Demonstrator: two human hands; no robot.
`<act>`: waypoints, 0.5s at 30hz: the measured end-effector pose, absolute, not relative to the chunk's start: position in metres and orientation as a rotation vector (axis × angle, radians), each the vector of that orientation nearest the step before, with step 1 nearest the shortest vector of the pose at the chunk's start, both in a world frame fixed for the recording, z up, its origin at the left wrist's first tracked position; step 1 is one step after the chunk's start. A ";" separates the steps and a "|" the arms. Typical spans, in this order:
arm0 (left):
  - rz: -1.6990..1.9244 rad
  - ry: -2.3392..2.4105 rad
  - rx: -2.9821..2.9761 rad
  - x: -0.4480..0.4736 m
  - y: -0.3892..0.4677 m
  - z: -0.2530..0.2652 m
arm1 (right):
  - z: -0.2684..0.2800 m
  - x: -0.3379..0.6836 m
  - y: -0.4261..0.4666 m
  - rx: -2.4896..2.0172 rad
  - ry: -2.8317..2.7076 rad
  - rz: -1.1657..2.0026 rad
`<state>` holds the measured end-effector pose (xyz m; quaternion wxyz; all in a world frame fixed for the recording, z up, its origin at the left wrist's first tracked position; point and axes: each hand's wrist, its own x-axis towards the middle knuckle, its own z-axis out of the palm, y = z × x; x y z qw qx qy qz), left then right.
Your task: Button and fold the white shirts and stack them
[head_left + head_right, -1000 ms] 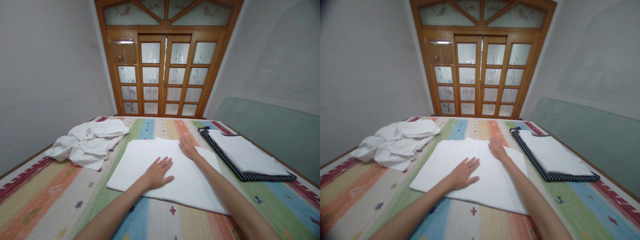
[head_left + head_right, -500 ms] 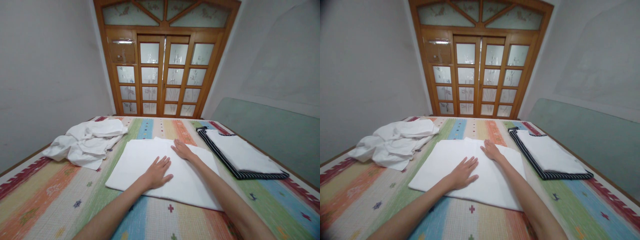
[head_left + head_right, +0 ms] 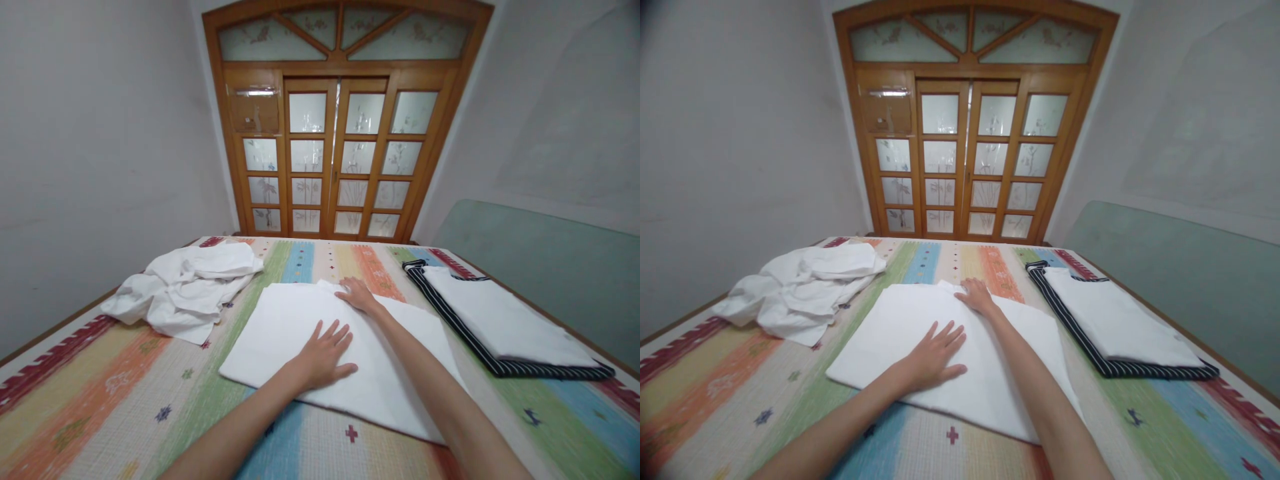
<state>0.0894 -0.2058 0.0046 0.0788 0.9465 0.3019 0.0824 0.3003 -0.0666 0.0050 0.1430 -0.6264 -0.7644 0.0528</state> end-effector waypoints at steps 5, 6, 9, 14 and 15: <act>0.187 0.972 2.822 0.073 -0.199 0.009 | 0.006 0.330 -0.068 -1.847 -2.187 0.097; 0.167 1.013 2.820 0.069 -0.197 0.008 | 0.006 0.338 -0.069 -1.850 -2.190 0.090; 0.118 1.166 2.815 0.053 -0.186 0.007 | 0.008 0.358 -0.077 -1.897 -2.166 0.090; 0.137 1.428 2.849 0.032 -0.168 0.009 | 0.005 0.377 -0.104 -1.938 -2.021 0.114; 0.161 1.473 2.855 0.028 -0.164 0.009 | 0.003 0.379 -0.111 -1.938 -1.973 0.123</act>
